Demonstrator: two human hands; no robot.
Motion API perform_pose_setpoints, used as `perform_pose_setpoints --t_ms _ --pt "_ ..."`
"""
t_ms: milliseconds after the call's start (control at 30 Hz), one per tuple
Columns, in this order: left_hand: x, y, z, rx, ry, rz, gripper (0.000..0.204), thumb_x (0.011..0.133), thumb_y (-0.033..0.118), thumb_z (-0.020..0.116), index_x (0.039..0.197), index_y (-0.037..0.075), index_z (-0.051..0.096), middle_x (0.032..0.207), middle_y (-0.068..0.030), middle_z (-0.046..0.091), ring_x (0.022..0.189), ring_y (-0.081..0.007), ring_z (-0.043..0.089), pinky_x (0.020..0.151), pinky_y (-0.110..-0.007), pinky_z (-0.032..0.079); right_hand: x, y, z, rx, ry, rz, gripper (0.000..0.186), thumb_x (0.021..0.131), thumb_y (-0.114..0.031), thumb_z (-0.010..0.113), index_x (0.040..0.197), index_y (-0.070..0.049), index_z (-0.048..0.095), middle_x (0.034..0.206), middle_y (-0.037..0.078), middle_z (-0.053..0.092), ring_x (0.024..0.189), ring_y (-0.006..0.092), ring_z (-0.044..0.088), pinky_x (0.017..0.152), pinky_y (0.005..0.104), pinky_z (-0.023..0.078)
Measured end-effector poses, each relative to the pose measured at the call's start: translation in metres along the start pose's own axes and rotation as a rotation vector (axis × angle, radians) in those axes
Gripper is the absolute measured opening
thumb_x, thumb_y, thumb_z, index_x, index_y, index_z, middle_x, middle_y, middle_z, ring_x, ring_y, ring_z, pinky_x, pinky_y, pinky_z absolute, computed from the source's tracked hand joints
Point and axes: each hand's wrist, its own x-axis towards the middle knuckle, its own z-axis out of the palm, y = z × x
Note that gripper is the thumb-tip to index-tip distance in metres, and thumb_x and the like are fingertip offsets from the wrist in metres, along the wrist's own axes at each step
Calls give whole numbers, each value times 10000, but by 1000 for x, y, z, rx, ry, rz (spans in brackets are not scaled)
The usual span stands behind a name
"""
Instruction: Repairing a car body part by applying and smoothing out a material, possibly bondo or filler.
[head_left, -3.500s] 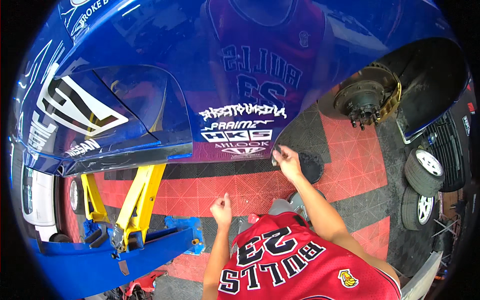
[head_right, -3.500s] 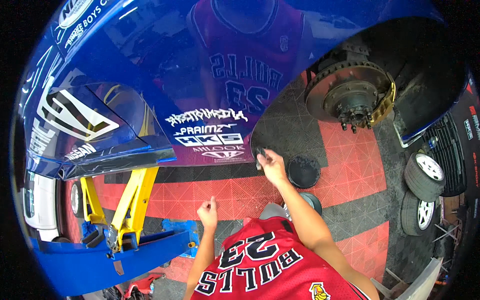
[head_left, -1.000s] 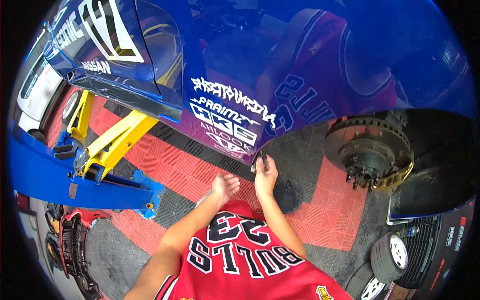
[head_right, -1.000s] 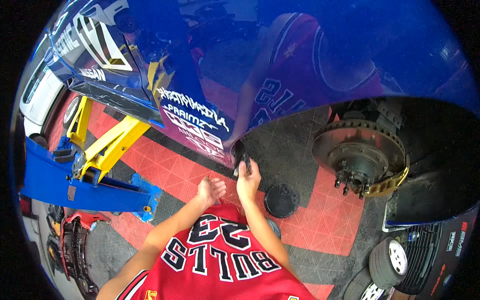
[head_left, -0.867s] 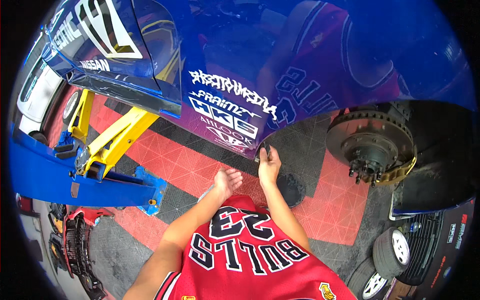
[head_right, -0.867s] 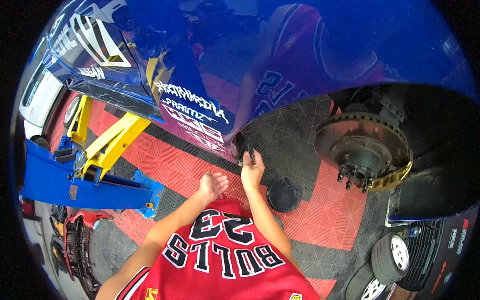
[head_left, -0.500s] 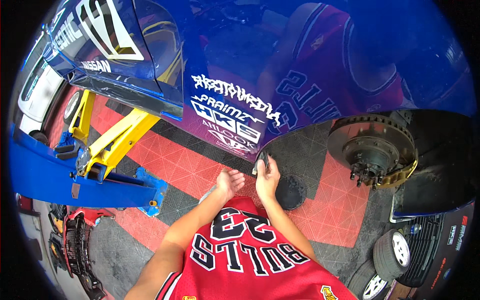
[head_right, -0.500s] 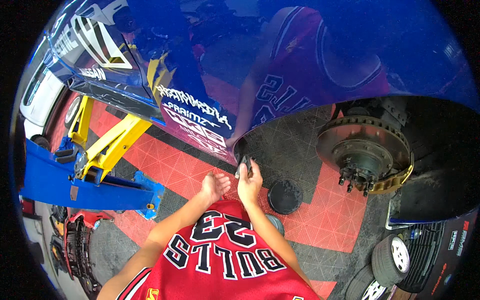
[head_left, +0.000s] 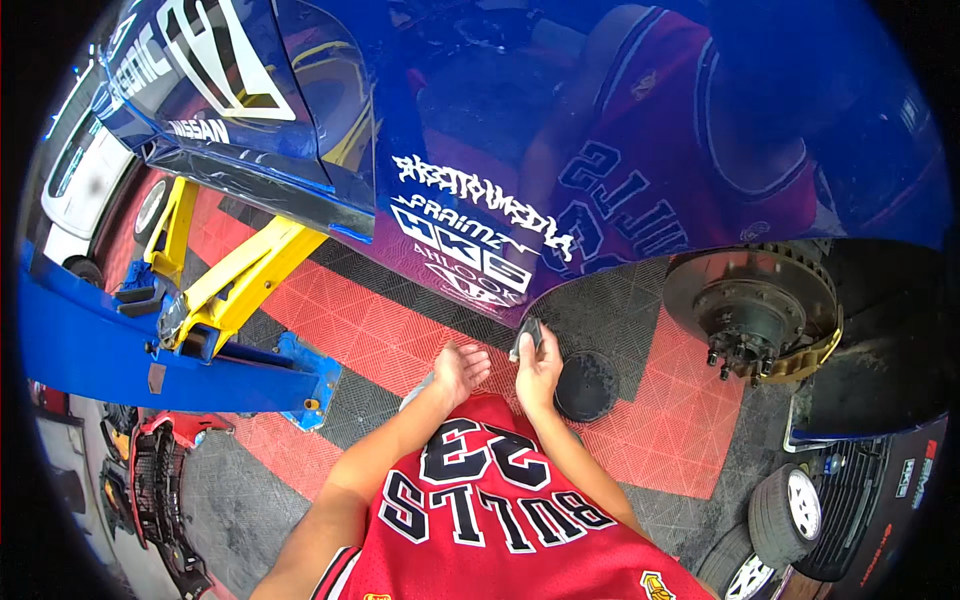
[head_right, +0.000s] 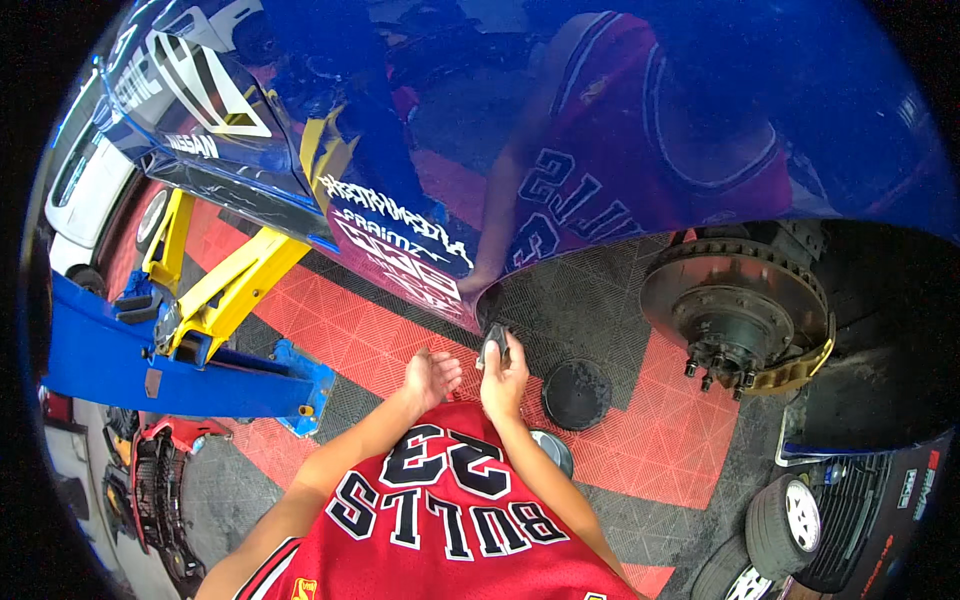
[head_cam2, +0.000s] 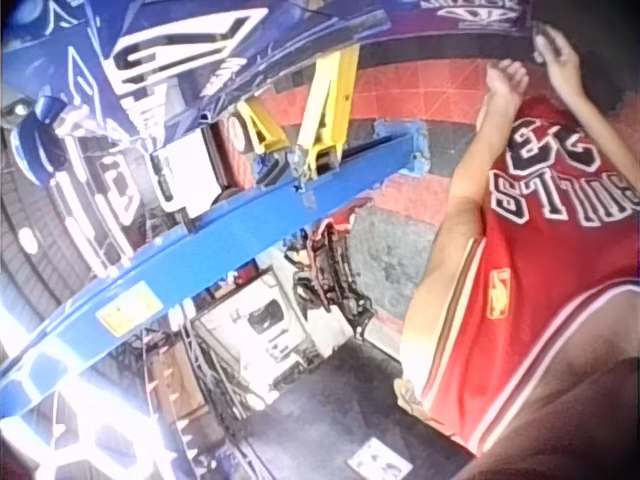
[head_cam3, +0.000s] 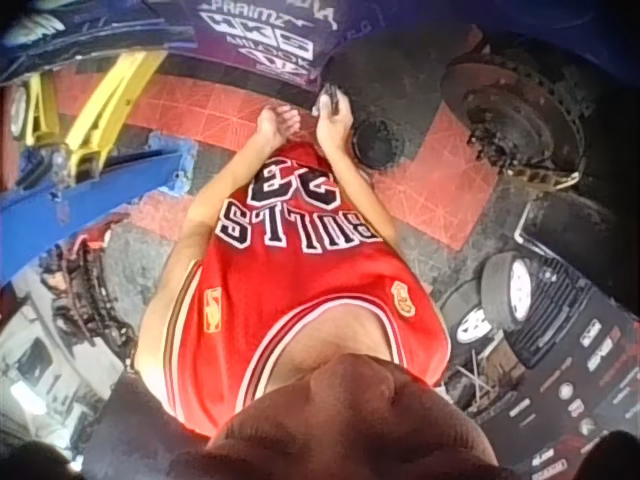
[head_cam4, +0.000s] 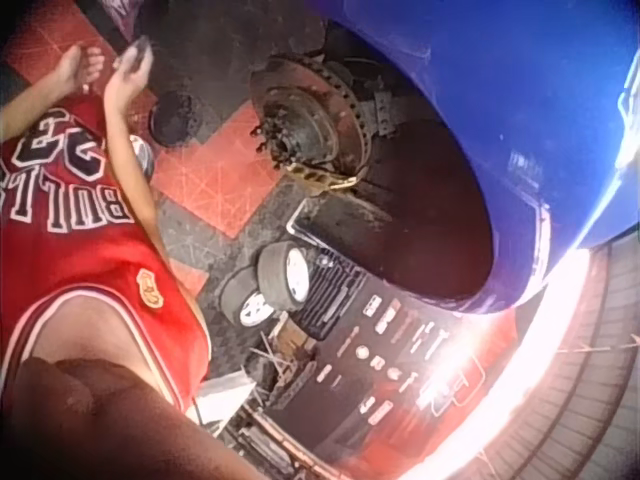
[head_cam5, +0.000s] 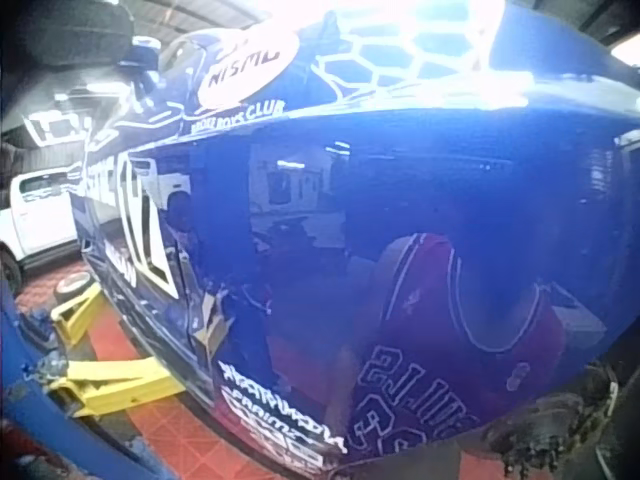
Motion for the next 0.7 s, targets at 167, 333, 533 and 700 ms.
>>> perform_pose_setpoints --t_ms 167,333,533,700 --pt "-5 -17 -18 22 -9 -25 437 960 432 254 990 65 488 914 -98 585 824 -247 555 768 -413 466 -6 -9 -3 -106 0 7 322 936 -176 571 1171 41 535 808 21 577 622 80 526 563 232 453" --pt "-7 -9 0 24 9 -41 448 968 429 243 949 63 502 870 -100 589 797 -248 560 775 -416 463 26 -3 -5 -191 10 -68 304 942 -202 562 1151 17 556 781 21 581 632 75 526 576 229 441" --pt "-15 -14 13 98 3 -78 461 966 449 247 948 65 500 905 -96 584 818 -239 551 789 -406 458 13 6 -5 -57 12 9 259 945 -137 551 1146 24 524 798 23 573 638 77 524 578 221 445" --pt "-11 -19 7 106 -23 -65 470 968 464 244 984 66 495 939 -96 582 846 -237 547 802 -400 457 4 -3 0 -60 6 2 274 927 -178 577 1118 12 532 751 36 571 628 91 537 563 247 447"
